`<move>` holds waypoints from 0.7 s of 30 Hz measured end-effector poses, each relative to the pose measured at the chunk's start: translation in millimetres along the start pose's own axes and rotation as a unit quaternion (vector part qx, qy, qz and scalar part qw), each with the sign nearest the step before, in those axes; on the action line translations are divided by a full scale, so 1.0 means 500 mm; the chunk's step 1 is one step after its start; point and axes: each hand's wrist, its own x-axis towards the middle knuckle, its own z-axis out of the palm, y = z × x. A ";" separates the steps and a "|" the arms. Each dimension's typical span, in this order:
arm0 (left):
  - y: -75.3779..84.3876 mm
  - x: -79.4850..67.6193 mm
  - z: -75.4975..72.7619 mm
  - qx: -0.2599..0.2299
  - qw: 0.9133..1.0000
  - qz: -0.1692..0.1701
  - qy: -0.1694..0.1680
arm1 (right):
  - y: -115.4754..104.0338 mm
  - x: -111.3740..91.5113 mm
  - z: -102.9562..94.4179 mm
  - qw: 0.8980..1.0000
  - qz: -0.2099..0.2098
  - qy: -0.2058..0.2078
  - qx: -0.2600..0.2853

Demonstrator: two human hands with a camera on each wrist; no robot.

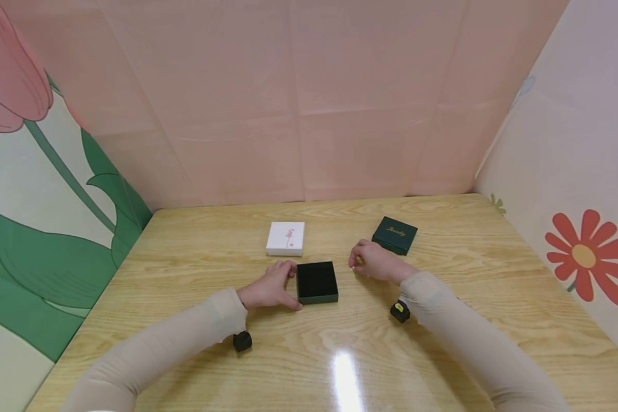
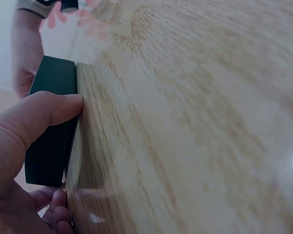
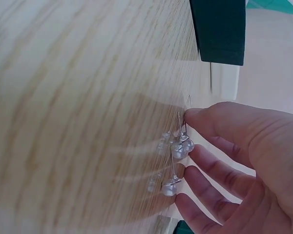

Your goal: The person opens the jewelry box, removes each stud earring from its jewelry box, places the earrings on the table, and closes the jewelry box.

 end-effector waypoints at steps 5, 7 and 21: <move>0.001 0.000 -0.001 0.002 1.000 -0.001 0.001 | 0.003 0.002 0.001 1.000 0.004 0.001 0.000; 0.002 0.000 -0.001 0.002 1.000 -0.003 0.000 | 0.002 0.001 0.000 1.000 0.006 0.001 0.003; 0.004 0.000 0.001 0.009 1.000 -0.008 -0.002 | -0.008 -0.010 -0.032 0.996 0.054 0.011 0.070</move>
